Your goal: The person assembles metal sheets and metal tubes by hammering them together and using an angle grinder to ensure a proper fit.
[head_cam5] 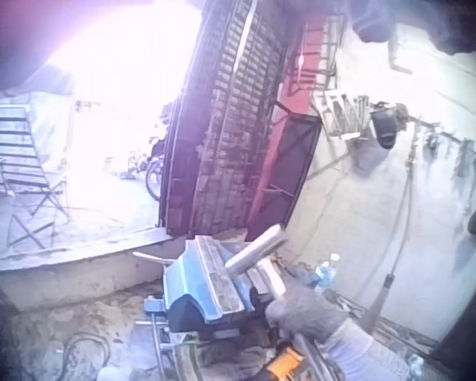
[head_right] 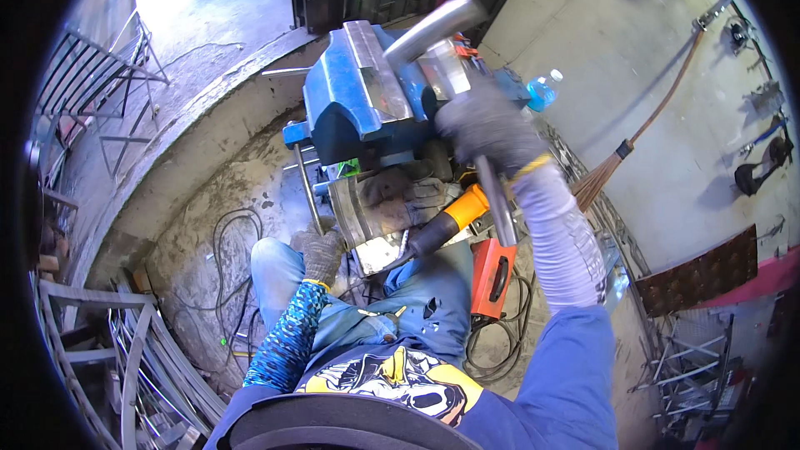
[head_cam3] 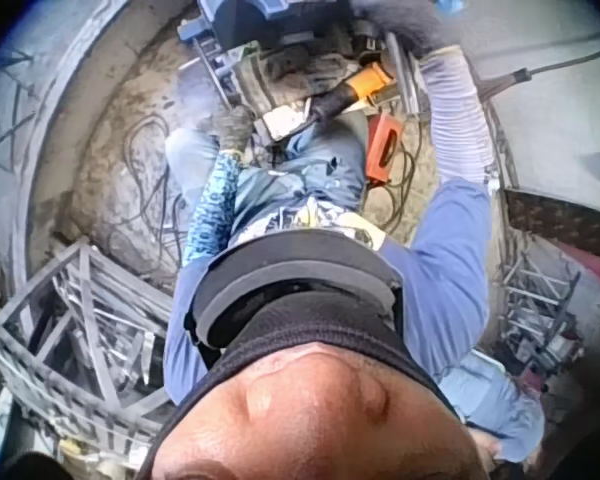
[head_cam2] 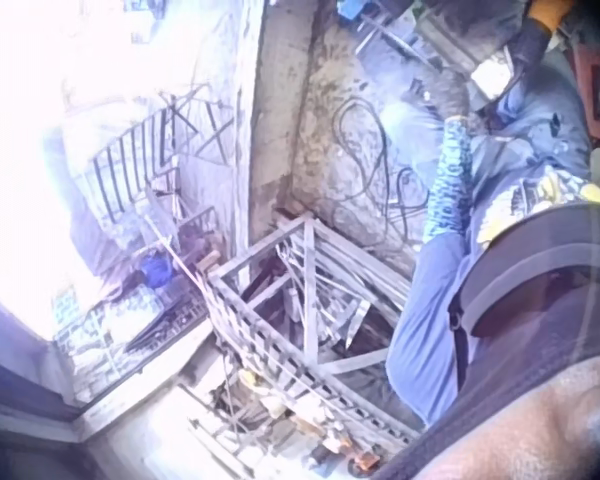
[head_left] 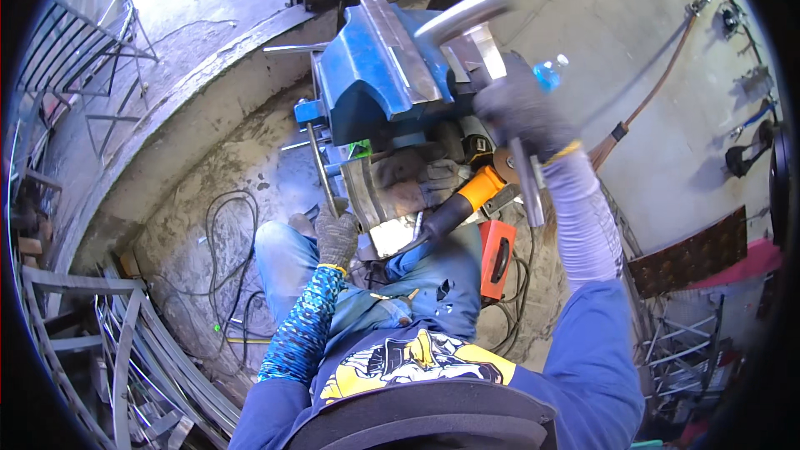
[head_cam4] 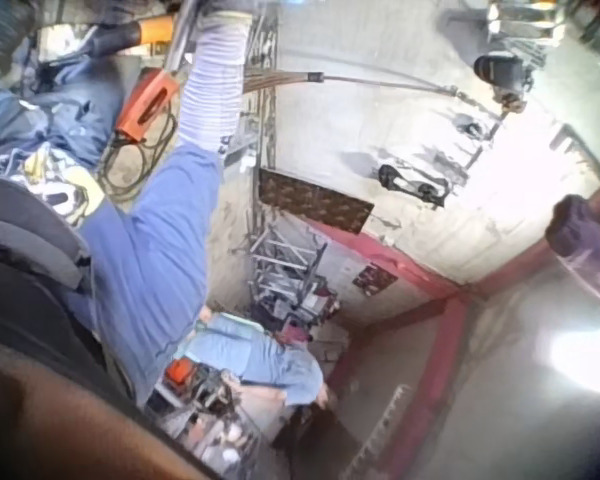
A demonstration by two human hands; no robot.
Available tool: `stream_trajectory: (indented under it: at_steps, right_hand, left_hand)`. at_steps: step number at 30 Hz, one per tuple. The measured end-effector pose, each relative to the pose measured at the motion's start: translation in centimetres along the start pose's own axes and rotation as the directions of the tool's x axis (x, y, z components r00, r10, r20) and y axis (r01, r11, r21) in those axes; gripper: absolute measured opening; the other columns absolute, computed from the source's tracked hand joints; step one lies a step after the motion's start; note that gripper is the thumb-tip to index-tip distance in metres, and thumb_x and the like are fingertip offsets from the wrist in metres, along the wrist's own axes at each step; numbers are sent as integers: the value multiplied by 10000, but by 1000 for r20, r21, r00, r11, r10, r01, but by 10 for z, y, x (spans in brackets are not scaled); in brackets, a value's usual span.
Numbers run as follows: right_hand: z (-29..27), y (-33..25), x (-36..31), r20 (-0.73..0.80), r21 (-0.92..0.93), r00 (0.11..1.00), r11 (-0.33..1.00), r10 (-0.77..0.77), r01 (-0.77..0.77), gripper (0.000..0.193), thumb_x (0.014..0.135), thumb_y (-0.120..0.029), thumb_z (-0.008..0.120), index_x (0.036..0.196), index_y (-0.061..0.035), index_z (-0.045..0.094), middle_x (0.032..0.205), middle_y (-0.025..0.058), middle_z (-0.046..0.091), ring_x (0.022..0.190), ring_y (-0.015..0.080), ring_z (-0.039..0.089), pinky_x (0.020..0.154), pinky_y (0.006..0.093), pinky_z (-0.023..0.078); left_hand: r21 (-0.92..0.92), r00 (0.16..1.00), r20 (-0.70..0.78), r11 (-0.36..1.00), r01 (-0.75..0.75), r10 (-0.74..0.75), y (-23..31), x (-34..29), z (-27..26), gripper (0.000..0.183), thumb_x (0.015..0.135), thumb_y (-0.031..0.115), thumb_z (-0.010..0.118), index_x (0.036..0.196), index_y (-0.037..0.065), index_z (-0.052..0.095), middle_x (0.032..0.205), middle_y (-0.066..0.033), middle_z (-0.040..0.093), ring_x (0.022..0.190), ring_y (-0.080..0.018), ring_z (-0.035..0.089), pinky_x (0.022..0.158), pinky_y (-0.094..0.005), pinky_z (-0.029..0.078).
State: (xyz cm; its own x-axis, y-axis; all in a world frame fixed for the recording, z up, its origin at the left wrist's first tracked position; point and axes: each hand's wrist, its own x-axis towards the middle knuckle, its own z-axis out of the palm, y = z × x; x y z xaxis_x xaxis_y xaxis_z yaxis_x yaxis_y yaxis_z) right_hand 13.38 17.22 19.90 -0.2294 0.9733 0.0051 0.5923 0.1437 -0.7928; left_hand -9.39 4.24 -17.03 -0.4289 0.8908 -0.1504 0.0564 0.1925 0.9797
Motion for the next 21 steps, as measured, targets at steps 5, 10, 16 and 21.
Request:
stream_trajectory:
  at_steps: [5,10,16,21]
  right_hand:
    - [2,-4,3,114,-67,993,998,2,5,337,731,-96,613,1052,-4,565,713,75,576,456,172,567,390,315,474]
    - [-19,-17,7,-133,8,988,997,-75,77,260,711,-133,615,940,-20,575,647,19,517,408,97,465,359,257,374]
    - [32,29,23,88,-654,962,713,-260,252,341,753,-105,595,1068,5,667,754,162,664,631,220,691,550,358,549]
    - [3,-13,13,68,-179,994,981,87,-74,437,757,-94,579,1170,50,583,772,141,638,520,193,615,470,358,517]
  left_hand:
    - [-72,985,72,984,162,-157,10,-1,-6,296,812,50,595,1101,-14,610,949,-145,668,799,-235,656,692,-362,554]
    - [11,999,12,999,47,-47,-6,3,-2,292,820,53,595,1104,-13,610,964,-159,675,796,-238,658,691,-367,554]
    - [-90,991,62,988,122,-117,28,-6,-4,294,806,42,597,1096,-7,606,933,-134,655,772,-223,648,675,-366,554]
    - [-89,993,33,990,113,-110,20,-4,-5,313,792,32,604,1101,-14,598,947,-130,649,763,-224,644,667,-366,555]
